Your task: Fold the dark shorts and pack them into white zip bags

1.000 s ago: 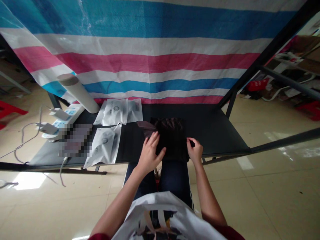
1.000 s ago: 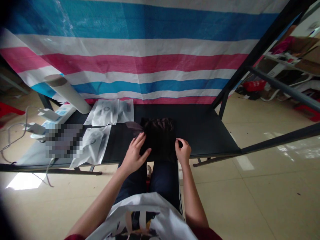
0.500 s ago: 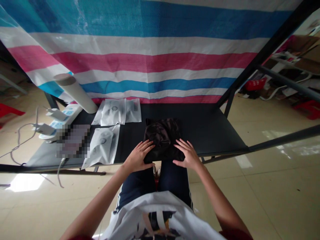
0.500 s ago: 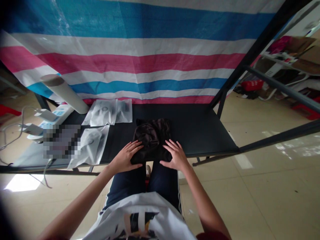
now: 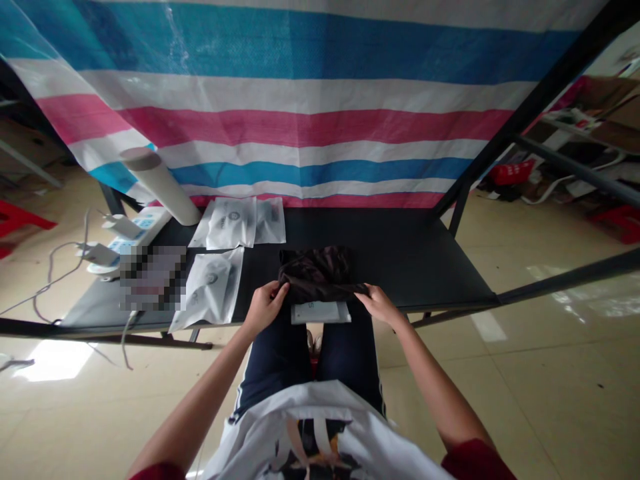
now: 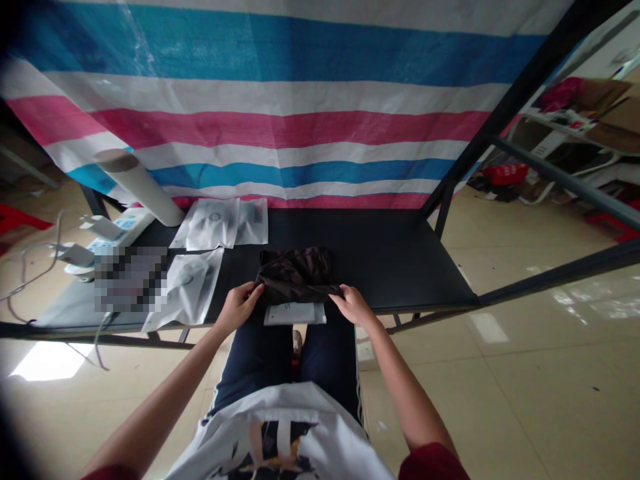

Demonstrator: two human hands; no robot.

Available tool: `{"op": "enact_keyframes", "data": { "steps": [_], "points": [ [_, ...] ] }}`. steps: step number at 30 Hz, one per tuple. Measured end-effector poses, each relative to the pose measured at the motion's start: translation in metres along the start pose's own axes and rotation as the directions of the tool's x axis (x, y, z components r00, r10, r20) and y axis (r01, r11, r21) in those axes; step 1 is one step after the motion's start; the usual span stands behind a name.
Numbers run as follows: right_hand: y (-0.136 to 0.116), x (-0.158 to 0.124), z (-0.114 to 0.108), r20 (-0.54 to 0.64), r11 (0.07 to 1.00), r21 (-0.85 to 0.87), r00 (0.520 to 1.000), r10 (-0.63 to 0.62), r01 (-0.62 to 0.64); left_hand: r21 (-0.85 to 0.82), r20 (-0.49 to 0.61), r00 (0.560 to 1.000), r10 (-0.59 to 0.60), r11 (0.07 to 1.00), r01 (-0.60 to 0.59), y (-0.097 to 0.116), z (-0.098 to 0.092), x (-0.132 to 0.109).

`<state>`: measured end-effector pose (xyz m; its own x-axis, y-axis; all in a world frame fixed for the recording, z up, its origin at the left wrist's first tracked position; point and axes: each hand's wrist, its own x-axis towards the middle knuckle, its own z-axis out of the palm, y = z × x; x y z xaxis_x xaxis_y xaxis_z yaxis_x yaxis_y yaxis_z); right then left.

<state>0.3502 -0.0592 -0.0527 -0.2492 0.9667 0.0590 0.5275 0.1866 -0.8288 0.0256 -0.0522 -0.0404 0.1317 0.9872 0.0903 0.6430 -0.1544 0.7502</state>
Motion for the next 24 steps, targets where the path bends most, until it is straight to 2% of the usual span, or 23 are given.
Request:
{"op": "enact_keyframes", "data": {
  "steps": [3, 5, 8, 10, 12, 14, 17, 19, 22, 24],
  "points": [
    [-0.001, 0.022, -0.001, -0.079, 0.994, -0.020, 0.992, 0.104, -0.106, 0.126, -0.100, 0.991, -0.093, 0.986, 0.105, 0.003, 0.006, 0.015],
    [-0.001, 0.033, 0.002, -0.186, 0.979, -0.134, 0.974, 0.129, -0.155, 0.223, -0.129, 0.987, -0.097, 0.967, 0.124, 0.005, 0.006, 0.022],
    [0.001, 0.046, 0.011, -0.373, 0.919, -0.316, 0.922, 0.109, -0.236, 0.310, -0.175, 0.981, -0.086, 0.941, 0.137, 0.002, 0.005, 0.031],
    [0.004, 0.055, 0.017, -0.456, 0.902, -0.356, 0.888, 0.062, -0.245, 0.352, -0.207, 0.971, -0.117, 0.917, 0.185, -0.004, 0.006, 0.040],
    [0.009, 0.067, 0.020, -0.479, 0.909, -0.335, 0.875, 0.062, -0.248, 0.383, -0.194, 0.969, -0.156, 0.897, 0.221, -0.011, 0.008, 0.051],
    [0.014, 0.081, 0.020, -0.452, 0.920, -0.279, 0.883, 0.126, -0.275, 0.380, -0.126, 0.977, -0.170, 0.902, 0.205, -0.018, 0.009, 0.063],
    [0.021, 0.101, 0.015, -0.347, 0.933, -0.152, 0.901, 0.259, -0.327, 0.259, -0.020, 0.993, -0.120, 0.958, 0.122, -0.024, 0.010, 0.076],
    [0.024, 0.109, 0.012, -0.250, 0.953, -0.038, 0.926, 0.283, -0.301, 0.066, 0.015, 0.999, -0.046, 0.997, 0.045, -0.024, 0.010, 0.079],
    [0.027, 0.106, 0.010, -0.185, 0.978, 0.145, 0.967, 0.174, -0.148, -0.228, -0.016, 0.995, 0.097, 0.969, -0.098, -0.024, 0.010, 0.074],
    [0.029, 0.097, 0.008, -0.207, 0.983, 0.186, 0.977, 0.046, -0.006, -0.306, -0.041, 0.985, 0.168, 0.936, -0.173, -0.023, 0.010, 0.070]
  ]
}}
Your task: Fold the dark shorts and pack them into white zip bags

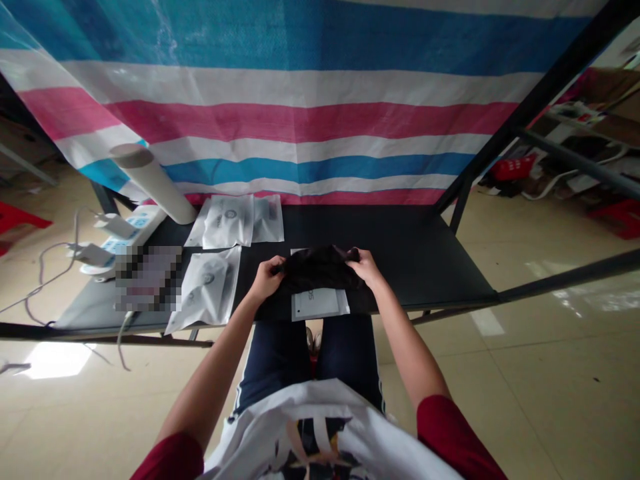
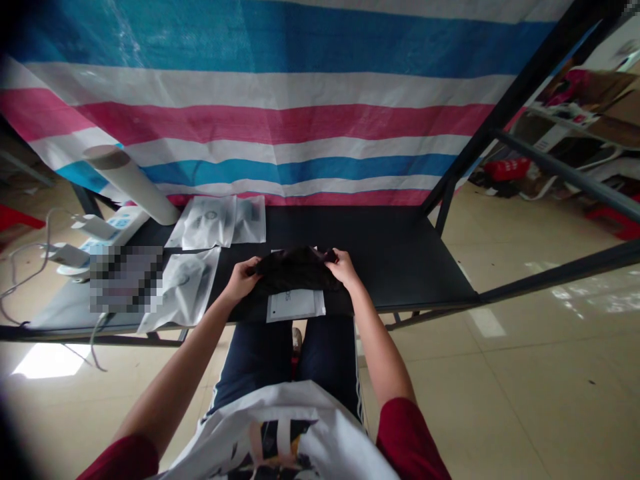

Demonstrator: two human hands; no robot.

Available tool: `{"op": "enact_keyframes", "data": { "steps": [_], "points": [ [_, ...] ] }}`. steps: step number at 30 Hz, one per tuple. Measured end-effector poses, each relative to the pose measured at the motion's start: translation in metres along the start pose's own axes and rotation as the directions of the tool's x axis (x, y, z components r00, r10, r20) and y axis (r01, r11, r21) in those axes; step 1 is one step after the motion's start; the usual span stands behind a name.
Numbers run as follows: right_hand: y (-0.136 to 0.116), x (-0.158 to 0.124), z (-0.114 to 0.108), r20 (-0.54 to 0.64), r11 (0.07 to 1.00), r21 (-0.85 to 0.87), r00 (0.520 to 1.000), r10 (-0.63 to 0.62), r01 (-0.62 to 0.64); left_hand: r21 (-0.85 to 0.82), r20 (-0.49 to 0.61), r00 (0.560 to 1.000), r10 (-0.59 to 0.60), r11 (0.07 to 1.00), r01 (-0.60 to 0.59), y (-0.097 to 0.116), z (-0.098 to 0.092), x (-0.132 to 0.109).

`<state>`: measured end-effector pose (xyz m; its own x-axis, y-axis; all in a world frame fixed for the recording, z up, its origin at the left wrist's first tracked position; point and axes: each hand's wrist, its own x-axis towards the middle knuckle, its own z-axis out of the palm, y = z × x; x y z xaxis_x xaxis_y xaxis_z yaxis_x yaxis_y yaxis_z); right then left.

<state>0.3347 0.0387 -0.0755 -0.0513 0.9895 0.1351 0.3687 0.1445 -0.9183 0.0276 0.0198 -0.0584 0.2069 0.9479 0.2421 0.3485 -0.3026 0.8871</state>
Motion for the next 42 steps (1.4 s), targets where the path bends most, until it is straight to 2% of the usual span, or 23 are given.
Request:
{"op": "enact_keyframes", "data": {
  "steps": [2, 4, 8, 12, 14, 17, 20, 22, 25, 28, 31, 34, 36, 40, 42],
  "points": [
    [0.000, -0.009, -0.005, 0.013, 0.993, 0.000, 0.993, -0.119, 0.119, 0.002, 0.027, 0.999, 0.032, 0.999, -0.032, 0.001, -0.001, -0.003],
    [-0.003, -0.017, -0.010, 0.060, 0.984, -0.026, 0.983, -0.174, 0.176, 0.045, 0.060, 0.998, 0.028, 0.999, -0.031, 0.004, -0.003, -0.005],
    [-0.018, -0.035, -0.022, 0.157, 0.958, -0.157, 0.963, -0.217, 0.242, 0.184, 0.110, 0.993, 0.036, 0.981, -0.056, 0.020, -0.012, -0.015],
    [-0.030, -0.061, -0.031, 0.273, 0.862, -0.389, 0.934, -0.229, 0.325, 0.363, 0.285, 0.954, 0.089, 0.911, -0.194, 0.036, -0.021, -0.039],
    [-0.031, -0.072, -0.032, 0.293, 0.808, -0.490, 0.934, -0.203, 0.329, 0.438, 0.326, 0.940, 0.101, 0.865, -0.245, 0.038, -0.022, -0.051],
    [-0.032, -0.079, -0.031, 0.250, 0.754, -0.578, 0.947, -0.202, 0.313, 0.519, 0.317, 0.943, 0.102, 0.813, -0.263, 0.033, -0.021, -0.057],
    [-0.037, -0.073, -0.029, 0.214, 0.701, -0.634, 0.945, -0.249, 0.328, 0.600, 0.319, 0.941, 0.112, 0.745, -0.292, 0.030, -0.020, -0.051],
    [-0.044, -0.066, -0.028, 0.149, 0.672, -0.673, 0.947, -0.285, 0.308, 0.663, 0.290, 0.948, 0.130, 0.688, -0.297, 0.037, -0.020, -0.047],
    [-0.055, -0.050, -0.025, -0.003, 0.673, -0.700, 0.942, -0.336, 0.238, 0.716, 0.201, 0.959, 0.201, 0.638, -0.284, 0.062, -0.019, -0.053],
    [-0.059, -0.030, -0.012, -0.023, 0.696, -0.671, 0.931, -0.364, 0.255, 0.694, 0.206, 0.934, 0.291, 0.629, -0.349, 0.092, -0.007, -0.072],
    [-0.056, -0.012, 0.015, 0.106, 0.717, -0.614, 0.934, -0.340, 0.330, 0.600, 0.341, 0.871, 0.353, 0.632, -0.491, 0.107, 0.017, -0.091],
    [-0.048, -0.001, 0.041, 0.221, 0.741, -0.563, 0.931, -0.291, 0.365, 0.524, 0.470, 0.833, 0.292, 0.667, -0.529, 0.099, 0.040, -0.100],
    [-0.042, 0.003, 0.051, 0.247, 0.764, -0.533, 0.930, -0.271, 0.364, 0.493, 0.540, 0.810, 0.229, 0.694, -0.525, 0.086, 0.048, -0.101],
    [-0.034, 0.002, 0.051, 0.278, 0.789, -0.488, 0.923, -0.265, 0.374, 0.417, 0.603, 0.774, 0.193, 0.750, -0.513, 0.066, 0.043, -0.103],
    [-0.031, 0.000, 0.048, 0.297, 0.795, -0.461, 0.913, -0.280, 0.394, 0.361, 0.574, 0.796, 0.193, 0.813, -0.458, 0.064, 0.037, -0.101]
  ]
}}
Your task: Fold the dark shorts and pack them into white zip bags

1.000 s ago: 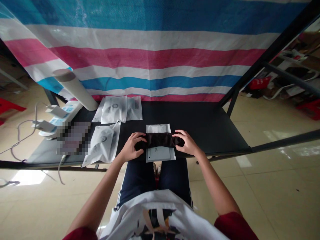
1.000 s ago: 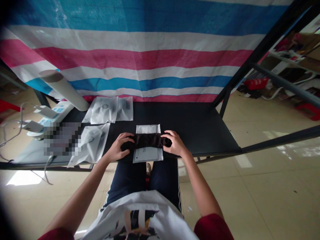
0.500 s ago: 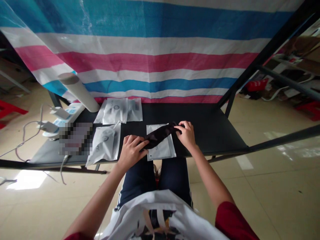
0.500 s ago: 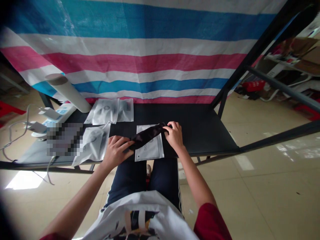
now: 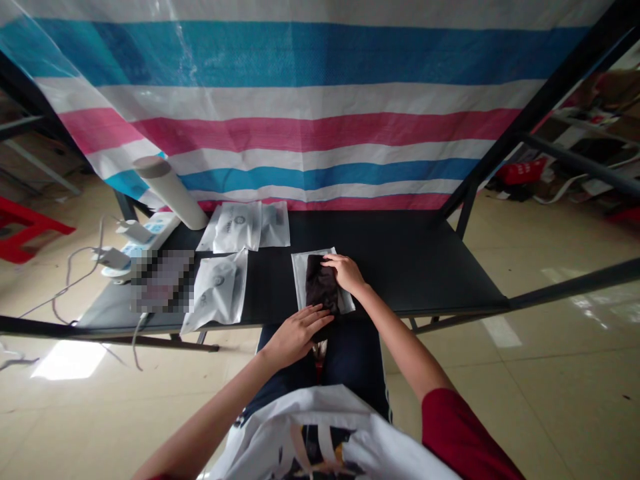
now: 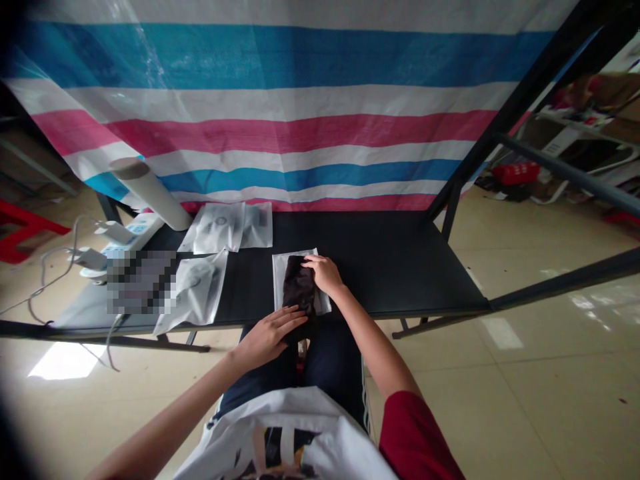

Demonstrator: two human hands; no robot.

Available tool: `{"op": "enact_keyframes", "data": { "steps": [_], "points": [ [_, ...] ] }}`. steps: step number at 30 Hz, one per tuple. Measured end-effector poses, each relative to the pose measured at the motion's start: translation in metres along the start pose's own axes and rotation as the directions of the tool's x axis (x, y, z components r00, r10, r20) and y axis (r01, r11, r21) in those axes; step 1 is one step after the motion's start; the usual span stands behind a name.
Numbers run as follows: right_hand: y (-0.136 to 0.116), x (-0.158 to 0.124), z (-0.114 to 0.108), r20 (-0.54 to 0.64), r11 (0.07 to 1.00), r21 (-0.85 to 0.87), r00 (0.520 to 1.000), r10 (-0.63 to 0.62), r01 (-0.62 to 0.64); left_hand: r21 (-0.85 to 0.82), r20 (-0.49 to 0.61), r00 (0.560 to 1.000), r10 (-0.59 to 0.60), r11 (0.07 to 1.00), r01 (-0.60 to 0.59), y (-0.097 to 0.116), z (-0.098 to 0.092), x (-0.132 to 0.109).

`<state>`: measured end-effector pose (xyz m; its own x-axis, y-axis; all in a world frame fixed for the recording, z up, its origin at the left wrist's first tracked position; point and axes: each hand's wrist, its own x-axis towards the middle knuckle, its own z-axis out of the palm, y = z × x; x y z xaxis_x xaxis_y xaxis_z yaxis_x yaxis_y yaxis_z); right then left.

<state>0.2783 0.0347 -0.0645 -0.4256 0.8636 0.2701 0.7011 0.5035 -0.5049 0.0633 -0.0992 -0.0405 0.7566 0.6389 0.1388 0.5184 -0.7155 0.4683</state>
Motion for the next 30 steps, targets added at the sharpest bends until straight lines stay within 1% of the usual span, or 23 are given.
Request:
{"op": "enact_keyframes", "data": {
  "steps": [1, 3, 4, 5, 6, 8, 9, 10, 11, 12, 13, 14, 15, 17, 18, 20, 21, 23, 25, 27, 28, 30],
  "points": [
    [0.001, -0.001, 0.000, -0.001, 1.000, 0.014, 1.000, -0.012, 0.012, -0.063, -0.028, 0.999, -0.033, 0.998, 0.031, -0.001, -0.003, 0.001],
    [0.004, -0.002, 0.002, -0.009, 0.999, 0.039, 1.000, -0.026, 0.026, -0.192, -0.084, 0.985, -0.153, 0.972, 0.135, -0.002, -0.007, 0.006],
    [0.005, -0.002, 0.003, -0.011, 0.998, 0.050, 1.000, -0.026, 0.026, -0.249, -0.110, 0.966, -0.234, 0.948, 0.201, -0.003, -0.009, 0.011],
    [0.007, -0.002, 0.003, -0.008, 0.998, 0.062, 1.000, -0.025, 0.025, -0.298, -0.136, 0.938, -0.319, 0.916, 0.268, -0.005, -0.009, 0.017],
    [0.008, -0.002, 0.003, -0.003, 0.997, 0.078, 1.000, -0.024, 0.025, -0.342, -0.165, 0.899, -0.406, 0.878, 0.334, -0.007, -0.008, 0.024],
    [0.007, -0.003, 0.001, -0.031, 0.993, 0.117, 0.999, -0.015, 0.019, -0.413, -0.225, 0.794, -0.565, 0.793, 0.448, -0.013, -0.005, 0.039],
    [0.004, -0.006, -0.002, -0.088, 0.991, 0.131, 0.996, 0.004, 0.008, -0.438, -0.250, 0.739, -0.626, 0.753, 0.490, -0.017, -0.003, 0.047],
    [0.001, -0.010, -0.005, -0.176, 0.990, 0.139, 0.984, 0.030, -0.005, -0.454, -0.268, 0.691, -0.672, 0.720, 0.524, -0.020, -0.001, 0.054],
    [-0.005, -0.016, -0.008, -0.277, 0.991, 0.136, 0.959, 0.052, -0.014, -0.459, -0.280, 0.653, -0.703, 0.696, 0.552, -0.024, 0.001, 0.060],
    [-0.012, -0.023, -0.011, -0.366, 0.992, 0.124, 0.929, 0.054, -0.009, -0.458, -0.289, 0.627, -0.723, 0.680, 0.573, -0.028, 0.002, 0.066],
    [-0.020, -0.031, -0.013, -0.421, 0.995, 0.102, 0.907, 0.029, 0.015, -0.453, -0.294, 0.611, -0.735, 0.670, 0.587, -0.032, 0.002, 0.070],
    [-0.028, -0.039, -0.015, -0.420, 0.995, 0.071, 0.907, -0.030, 0.066, -0.451, -0.297, 0.601, -0.742, 0.664, 0.596, -0.035, 0.003, 0.073],
    [-0.036, -0.046, -0.015, -0.367, 0.991, 0.039, 0.924, -0.108, 0.131, -0.456, -0.296, 0.595, -0.747, 0.658, 0.599, -0.039, 0.003, 0.076],
    [-0.049, -0.058, -0.014, -0.196, 0.974, -0.015, 0.954, -0.226, 0.227, -0.500, -0.280, 0.589, -0.758, 0.639, 0.585, -0.046, 0.004, 0.078],
    [-0.053, -0.061, -0.012, -0.120, 0.970, -0.038, 0.962, -0.244, 0.241, -0.539, -0.267, 0.590, -0.762, 0.625, 0.564, -0.048, 0.004, 0.077],
    [-0.057, -0.061, -0.010, -0.029, 0.972, -0.079, 0.974, -0.223, 0.220, -0.627, -0.254, 0.600, -0.758, 0.602, 0.495, -0.049, 0.003, 0.072],
    [-0.057, -0.058, -0.010, -0.004, 0.974, -0.091, 0.978, -0.209, 0.208, -0.657, -0.267, 0.607, -0.748, 0.603, 0.453, -0.048, 0.003, 0.069],
    [-0.056, -0.047, -0.012, 0.025, 0.977, -0.103, 0.983, -0.183, 0.185, -0.667, -0.329, 0.615, -0.717, 0.637, 0.385, -0.043, 0.002, 0.059],
    [-0.056, -0.029, -0.017, 0.046, 0.986, -0.113, 0.992, -0.121, 0.126, -0.641, -0.374, 0.617, -0.693, 0.674, 0.368, -0.036, 0.001, 0.049],
    [-0.055, -0.009, -0.022, 0.076, 0.993, -0.120, 0.997, 0.015, -0.005, -0.617, -0.365, 0.631, -0.685, 0.685, 0.387, -0.030, 0.001, 0.040],
    [-0.053, 0.001, -0.024, 0.094, 0.988, -0.129, 0.990, 0.102, -0.089, -0.603, -0.353, 0.640, -0.682, 0.689, 0.402, -0.027, 0.001, 0.037],
    [-0.046, 0.020, -0.026, 0.124, 0.955, -0.162, 0.955, 0.268, -0.247, -0.538, -0.368, 0.654, -0.661, 0.725, 0.430, -0.023, 0.001, 0.033]
  ]
}}
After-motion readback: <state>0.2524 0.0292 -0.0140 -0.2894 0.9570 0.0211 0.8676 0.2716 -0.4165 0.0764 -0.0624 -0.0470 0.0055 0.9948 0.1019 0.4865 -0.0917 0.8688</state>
